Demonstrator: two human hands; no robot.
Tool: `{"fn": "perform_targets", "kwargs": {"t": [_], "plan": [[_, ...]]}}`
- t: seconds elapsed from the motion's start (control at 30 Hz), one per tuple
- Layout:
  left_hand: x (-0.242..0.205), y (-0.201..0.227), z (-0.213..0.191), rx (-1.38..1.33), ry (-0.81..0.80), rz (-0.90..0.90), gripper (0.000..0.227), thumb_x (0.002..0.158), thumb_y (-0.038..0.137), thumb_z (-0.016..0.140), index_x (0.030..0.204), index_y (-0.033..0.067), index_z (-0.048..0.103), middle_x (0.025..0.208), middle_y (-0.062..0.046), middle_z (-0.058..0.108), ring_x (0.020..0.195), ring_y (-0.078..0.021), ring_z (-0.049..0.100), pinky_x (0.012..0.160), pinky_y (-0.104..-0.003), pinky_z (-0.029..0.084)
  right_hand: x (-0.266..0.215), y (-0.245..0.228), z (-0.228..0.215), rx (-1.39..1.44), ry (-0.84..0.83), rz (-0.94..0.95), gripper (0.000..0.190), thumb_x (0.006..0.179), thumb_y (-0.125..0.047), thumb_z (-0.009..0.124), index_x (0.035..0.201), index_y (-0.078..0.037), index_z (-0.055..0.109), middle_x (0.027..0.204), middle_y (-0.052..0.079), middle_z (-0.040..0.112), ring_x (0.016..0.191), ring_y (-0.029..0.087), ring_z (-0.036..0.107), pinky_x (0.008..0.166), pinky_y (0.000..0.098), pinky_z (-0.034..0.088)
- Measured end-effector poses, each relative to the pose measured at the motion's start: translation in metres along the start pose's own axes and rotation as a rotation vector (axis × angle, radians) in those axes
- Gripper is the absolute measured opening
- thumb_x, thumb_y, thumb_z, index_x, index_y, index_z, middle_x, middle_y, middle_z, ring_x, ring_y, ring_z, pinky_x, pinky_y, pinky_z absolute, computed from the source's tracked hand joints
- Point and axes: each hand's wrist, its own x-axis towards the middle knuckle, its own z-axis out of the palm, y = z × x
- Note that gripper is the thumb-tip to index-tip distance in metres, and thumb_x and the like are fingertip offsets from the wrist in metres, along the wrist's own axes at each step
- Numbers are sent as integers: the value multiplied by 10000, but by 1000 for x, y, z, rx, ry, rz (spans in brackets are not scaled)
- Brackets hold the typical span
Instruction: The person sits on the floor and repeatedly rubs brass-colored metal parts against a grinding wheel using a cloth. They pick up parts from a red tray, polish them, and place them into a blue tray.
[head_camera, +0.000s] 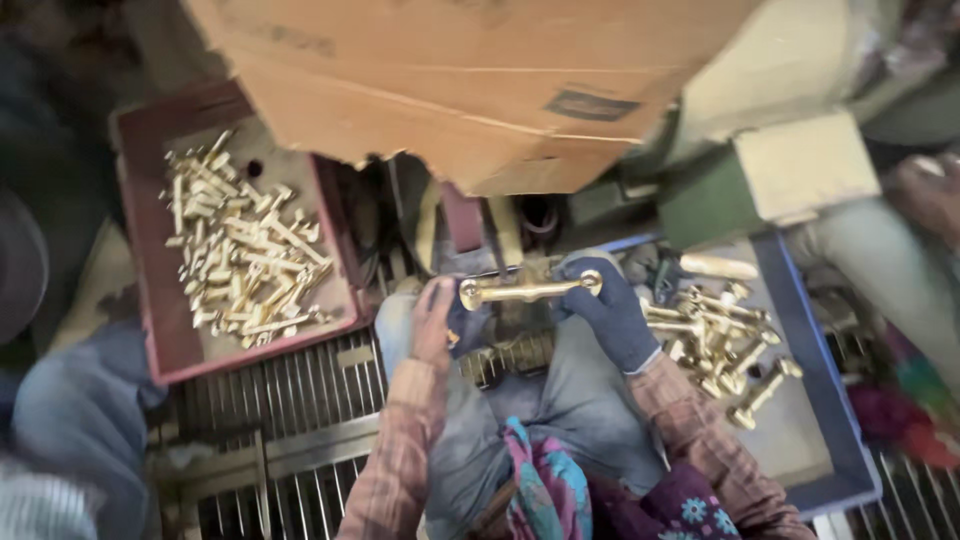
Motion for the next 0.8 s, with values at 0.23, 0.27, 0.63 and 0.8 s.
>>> {"fn": "perform_targets", "kwargs": {"t": [0.23,0.27,0.63,0.8], "plan": [[55,-11,-18,118,17,245,244,968,267,727,1086,56,702,988,-9,701,906,-102,637,808,-259,523,62,42,7,-51,-148,-10,301,935,-51,644,1221,-30,552,932,67,655,792,135,676,715,295,563],[64,-13,-22,140,2,278,240,973,272,726,1077,58,691,975,-4,691,900,-96,627,804,-255,518,70,44,6,-61,-180,-32,290,946,-51,639,1222,-30,551,933,68,655,804,133,675,729,293,566],[113,-53,-33,229,105,311,242,1042,321,614,982,87,616,821,30,586,754,-63,505,665,-248,431,104,55,27,-132,-72,124,342,957,-84,617,1286,-53,530,807,70,624,668,136,615,626,300,538],[120,-62,-31,224,170,249,239,1048,326,577,962,106,614,767,38,546,701,-58,467,613,-252,398,106,55,36,-169,-37,134,326,960,-112,619,1264,-40,527,764,47,585,609,124,567,551,299,502]]}}
